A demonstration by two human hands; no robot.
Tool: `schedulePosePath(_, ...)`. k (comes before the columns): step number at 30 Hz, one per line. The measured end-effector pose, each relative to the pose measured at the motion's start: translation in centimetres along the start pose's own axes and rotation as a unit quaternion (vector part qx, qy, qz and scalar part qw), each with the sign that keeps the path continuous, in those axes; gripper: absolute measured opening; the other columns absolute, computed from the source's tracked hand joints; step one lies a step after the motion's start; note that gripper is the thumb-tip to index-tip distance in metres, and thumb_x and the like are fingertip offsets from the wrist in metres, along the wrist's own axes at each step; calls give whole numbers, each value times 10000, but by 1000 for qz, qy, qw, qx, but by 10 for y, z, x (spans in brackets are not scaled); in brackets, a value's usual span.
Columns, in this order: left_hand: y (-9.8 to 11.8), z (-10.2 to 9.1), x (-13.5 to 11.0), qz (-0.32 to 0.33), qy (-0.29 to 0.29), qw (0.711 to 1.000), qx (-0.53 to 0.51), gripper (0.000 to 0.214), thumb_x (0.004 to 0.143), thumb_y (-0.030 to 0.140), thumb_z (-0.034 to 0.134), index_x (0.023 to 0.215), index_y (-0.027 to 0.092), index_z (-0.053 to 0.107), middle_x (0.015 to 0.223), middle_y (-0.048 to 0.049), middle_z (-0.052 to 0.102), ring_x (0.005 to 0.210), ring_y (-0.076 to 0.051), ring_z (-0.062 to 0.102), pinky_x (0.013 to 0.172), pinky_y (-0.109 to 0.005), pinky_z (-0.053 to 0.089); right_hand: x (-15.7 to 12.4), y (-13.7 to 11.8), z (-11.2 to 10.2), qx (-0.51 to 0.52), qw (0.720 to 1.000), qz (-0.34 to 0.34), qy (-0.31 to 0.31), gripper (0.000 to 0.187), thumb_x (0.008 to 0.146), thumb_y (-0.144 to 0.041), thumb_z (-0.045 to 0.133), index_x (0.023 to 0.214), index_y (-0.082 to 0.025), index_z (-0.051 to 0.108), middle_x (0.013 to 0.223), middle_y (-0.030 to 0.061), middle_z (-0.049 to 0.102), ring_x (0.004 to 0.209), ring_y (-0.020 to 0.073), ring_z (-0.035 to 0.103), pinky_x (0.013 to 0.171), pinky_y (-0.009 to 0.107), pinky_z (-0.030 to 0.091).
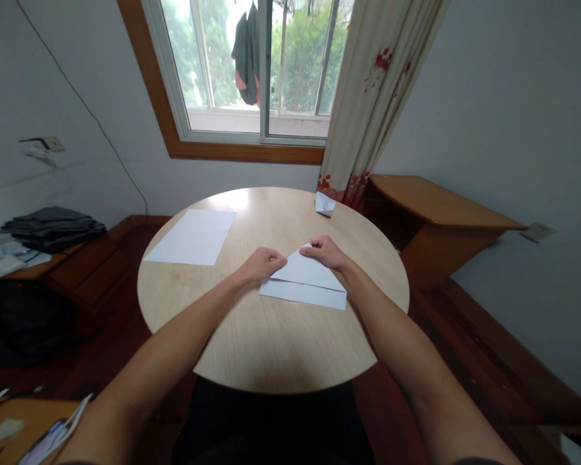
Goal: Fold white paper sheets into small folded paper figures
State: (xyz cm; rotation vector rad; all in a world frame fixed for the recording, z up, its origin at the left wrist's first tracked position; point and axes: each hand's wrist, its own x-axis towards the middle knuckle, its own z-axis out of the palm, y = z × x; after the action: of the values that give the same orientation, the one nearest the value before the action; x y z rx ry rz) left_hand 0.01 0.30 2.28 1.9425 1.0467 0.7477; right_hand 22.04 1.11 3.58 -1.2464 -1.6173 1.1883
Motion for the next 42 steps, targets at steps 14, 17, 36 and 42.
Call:
schedulePosePath(14, 0, 0, 0, -6, -1, 1000, -1, 352, 733, 422, 538, 706, 97, 671, 589, 11, 541, 551, -104, 463, 491, -212, 299, 2, 5, -9, 17, 1000, 4, 11, 308, 541, -395, 758, 616, -124, 634, 486, -10, 587, 409, 87, 477, 389, 204, 300)
schedulePosePath(17, -1, 0, 1, -2, -5, 1000, 5, 352, 739, 419, 528, 707, 98, 668, 603, 7, 545, 563, -106, 468, 501, -213, 304, 2, 6, -10, 15, 1000, 5, 6, 314, 548, -404, 754, 612, -122, 633, 483, -10, 585, 406, 85, 475, 389, 202, 302)
schedulePosePath(36, -4, -1, 0, -22, -12, 999, -20, 298, 725, 392, 536, 662, 117, 630, 563, 9, 515, 527, -101, 455, 481, -209, 313, 5, 18, -25, 29, 999, 13, 27, 319, 558, -415, 764, 639, -126, 657, 534, 14, 634, 436, 108, 523, 403, 211, 352)
schedulePosePath(42, -7, -3, 0, -21, -30, 999, -33, 292, 725, 394, 541, 651, 121, 612, 567, 9, 522, 521, -95, 450, 484, -210, 312, 3, 17, -28, 35, 998, 21, 39, 324, 549, -413, 771, 636, -122, 659, 537, 22, 637, 439, 116, 538, 402, 213, 364)
